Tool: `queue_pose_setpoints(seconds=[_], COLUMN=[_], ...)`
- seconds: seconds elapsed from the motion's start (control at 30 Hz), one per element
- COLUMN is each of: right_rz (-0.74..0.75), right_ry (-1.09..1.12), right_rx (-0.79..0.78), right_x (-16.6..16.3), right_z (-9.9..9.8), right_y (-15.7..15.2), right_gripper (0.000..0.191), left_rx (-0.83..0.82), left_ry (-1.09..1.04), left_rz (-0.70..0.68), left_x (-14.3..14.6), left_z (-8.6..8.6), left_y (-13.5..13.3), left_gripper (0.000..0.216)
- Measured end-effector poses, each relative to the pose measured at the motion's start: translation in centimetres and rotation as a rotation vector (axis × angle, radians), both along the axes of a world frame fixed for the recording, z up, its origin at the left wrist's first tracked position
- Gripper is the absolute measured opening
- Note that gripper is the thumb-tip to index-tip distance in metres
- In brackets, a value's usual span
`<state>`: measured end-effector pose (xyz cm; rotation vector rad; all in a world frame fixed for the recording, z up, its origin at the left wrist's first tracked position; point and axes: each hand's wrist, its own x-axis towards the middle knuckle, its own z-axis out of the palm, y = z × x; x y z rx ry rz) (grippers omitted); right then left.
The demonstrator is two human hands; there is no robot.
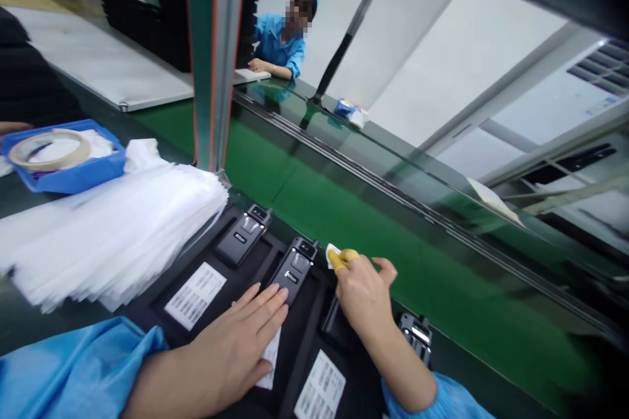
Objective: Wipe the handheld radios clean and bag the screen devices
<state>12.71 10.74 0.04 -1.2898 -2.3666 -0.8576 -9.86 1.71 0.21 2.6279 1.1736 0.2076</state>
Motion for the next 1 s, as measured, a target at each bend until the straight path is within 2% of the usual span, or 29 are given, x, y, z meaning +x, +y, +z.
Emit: queue_pose_setpoints(seconds=[0.13,0.27,0.43,0.63,0.8,0.9,1.0], right_rz=[0.009,0.077,0.234,0.472,0.459,0.405,0.416], right_ry=[-0.005,-0.002,-0.038,-0.072,-0.048,-0.026,0.005], right_rx=[-0.016,-0.006,-0.049,-0.103,-0.117,-0.13,-0.143], right_x=[-0.8,-4.0,-8.3,-11.5,-11.3,-11.1,-11.6], right_z=[1.9,3.0,2.2,0.7,0.5,0.5,0.5], right_y=[0.4,1.3,3.4,5.7,6.1,5.6,5.5], right_gripper=[0.025,0.026,0.026,0.02,0.026,0.032,0.03], left_rx=[0.045,0.139,0.095,0.023,0.022,0.061,0.112], left_ry=[0.022,0.043,0.061,0.014,0.025,0.031,0.044], left_rz=[0.066,0.245,0.27,0.247,0.247,0.251,0.255], left_x=[-2.6,-5.2,-5.9,-6.3,-6.5,-6.5,-6.4], left_z=[1.3,0.0,-2.1,-2.7,-3.1,-3.5,-3.7], left_y=[-0.5,0.1,1.0,0.8,0.5,0.1,-0.2], left_gripper=[0.059,0.053,0.058,0.06,0.06,0.061,0.062])
